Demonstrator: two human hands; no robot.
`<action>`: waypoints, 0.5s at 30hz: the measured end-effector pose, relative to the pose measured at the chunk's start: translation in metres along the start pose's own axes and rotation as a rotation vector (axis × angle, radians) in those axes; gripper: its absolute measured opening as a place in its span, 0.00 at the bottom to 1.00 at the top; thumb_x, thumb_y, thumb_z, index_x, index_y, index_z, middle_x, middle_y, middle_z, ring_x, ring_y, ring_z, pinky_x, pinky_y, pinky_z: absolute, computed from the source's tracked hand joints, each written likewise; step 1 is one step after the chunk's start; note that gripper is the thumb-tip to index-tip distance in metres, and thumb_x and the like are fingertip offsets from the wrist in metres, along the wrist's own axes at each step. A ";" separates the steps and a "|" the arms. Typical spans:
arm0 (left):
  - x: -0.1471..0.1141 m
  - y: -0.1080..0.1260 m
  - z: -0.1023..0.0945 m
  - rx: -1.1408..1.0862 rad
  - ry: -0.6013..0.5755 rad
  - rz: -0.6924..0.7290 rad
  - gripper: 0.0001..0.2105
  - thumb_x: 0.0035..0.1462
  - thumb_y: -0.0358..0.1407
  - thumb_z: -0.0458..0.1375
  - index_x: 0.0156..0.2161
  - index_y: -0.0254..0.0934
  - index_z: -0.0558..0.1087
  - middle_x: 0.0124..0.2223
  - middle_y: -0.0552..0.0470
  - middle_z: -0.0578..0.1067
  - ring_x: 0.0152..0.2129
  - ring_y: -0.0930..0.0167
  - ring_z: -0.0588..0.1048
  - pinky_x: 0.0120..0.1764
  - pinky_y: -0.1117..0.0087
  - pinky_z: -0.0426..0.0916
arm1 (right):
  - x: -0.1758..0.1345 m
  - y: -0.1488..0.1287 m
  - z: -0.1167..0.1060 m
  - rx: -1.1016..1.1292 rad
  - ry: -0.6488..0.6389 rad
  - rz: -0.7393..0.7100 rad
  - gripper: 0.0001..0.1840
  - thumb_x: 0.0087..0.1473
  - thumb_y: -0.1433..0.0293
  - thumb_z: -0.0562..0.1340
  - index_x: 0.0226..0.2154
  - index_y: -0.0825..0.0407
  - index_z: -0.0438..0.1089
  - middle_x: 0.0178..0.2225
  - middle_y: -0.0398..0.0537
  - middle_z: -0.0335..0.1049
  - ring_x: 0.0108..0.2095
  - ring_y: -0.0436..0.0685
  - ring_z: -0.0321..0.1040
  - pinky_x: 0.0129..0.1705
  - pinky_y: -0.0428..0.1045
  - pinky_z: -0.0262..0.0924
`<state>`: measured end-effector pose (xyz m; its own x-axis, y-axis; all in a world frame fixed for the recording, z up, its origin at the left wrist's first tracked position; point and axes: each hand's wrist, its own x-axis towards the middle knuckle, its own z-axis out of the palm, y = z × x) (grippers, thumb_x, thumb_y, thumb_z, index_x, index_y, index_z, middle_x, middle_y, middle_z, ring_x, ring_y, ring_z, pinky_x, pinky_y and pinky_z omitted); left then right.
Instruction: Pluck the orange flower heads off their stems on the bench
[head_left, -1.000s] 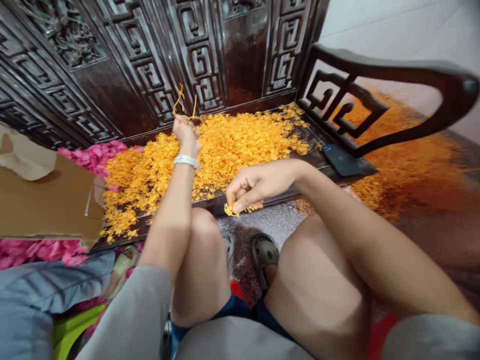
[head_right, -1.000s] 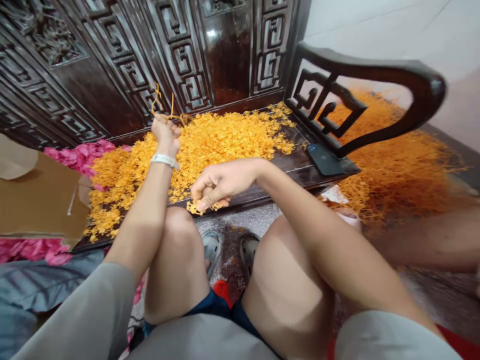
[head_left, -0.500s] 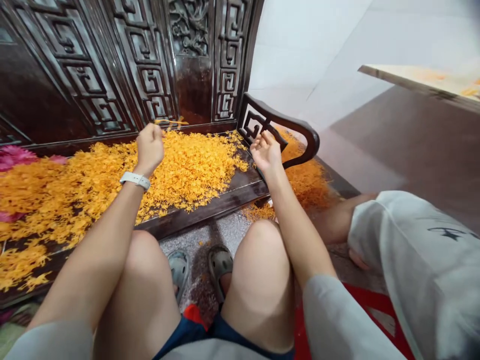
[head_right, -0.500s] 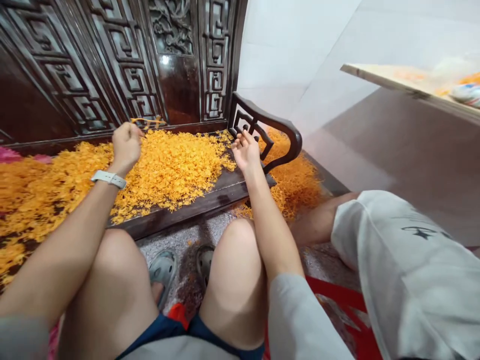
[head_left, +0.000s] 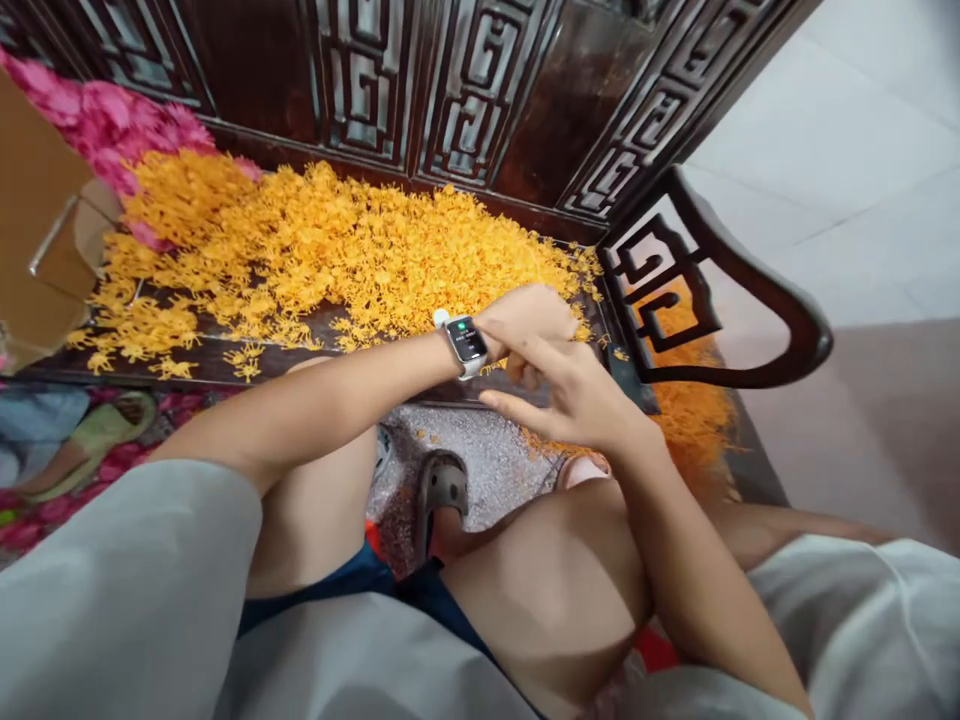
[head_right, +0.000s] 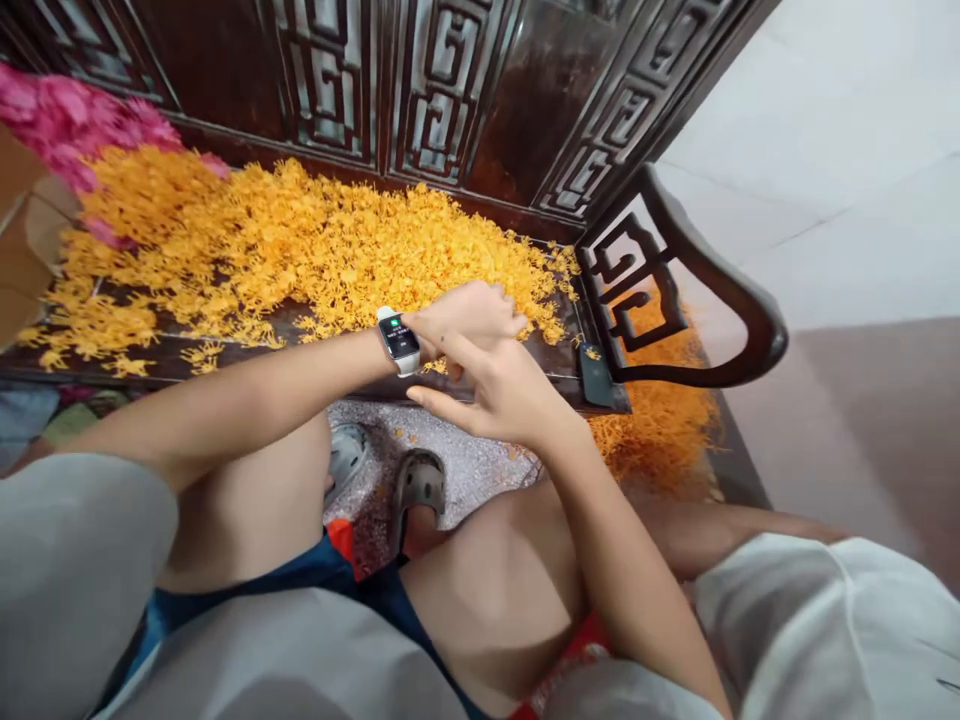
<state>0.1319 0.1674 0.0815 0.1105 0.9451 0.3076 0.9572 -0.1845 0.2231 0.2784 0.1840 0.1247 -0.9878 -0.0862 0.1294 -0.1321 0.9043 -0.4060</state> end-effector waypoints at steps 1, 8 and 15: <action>-0.004 0.006 -0.003 0.015 -0.034 0.028 0.09 0.60 0.28 0.63 0.30 0.40 0.82 0.29 0.44 0.81 0.31 0.61 0.79 0.38 0.63 0.68 | -0.003 -0.001 0.000 0.006 0.019 -0.014 0.34 0.67 0.54 0.66 0.70 0.48 0.68 0.29 0.44 0.73 0.31 0.57 0.70 0.37 0.50 0.66; -0.008 0.020 -0.006 0.104 -0.129 0.132 0.16 0.67 0.30 0.55 0.36 0.38 0.86 0.36 0.42 0.85 0.35 0.60 0.81 0.40 0.63 0.71 | -0.019 -0.008 0.004 0.056 0.110 -0.092 0.41 0.67 0.58 0.68 0.76 0.47 0.57 0.33 0.43 0.75 0.29 0.54 0.71 0.36 0.49 0.71; -0.024 0.034 -0.009 0.107 -0.119 0.204 0.22 0.71 0.26 0.47 0.38 0.34 0.85 0.38 0.39 0.85 0.36 0.60 0.82 0.39 0.63 0.70 | -0.016 -0.024 0.012 -0.130 0.061 -0.225 0.40 0.68 0.57 0.67 0.75 0.49 0.58 0.37 0.48 0.77 0.33 0.59 0.75 0.39 0.53 0.73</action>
<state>0.1596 0.1356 0.0901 0.3291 0.9173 0.2242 0.9339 -0.3513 0.0667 0.2968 0.1583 0.1212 -0.9275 -0.2695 0.2589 -0.3324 0.9116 -0.2417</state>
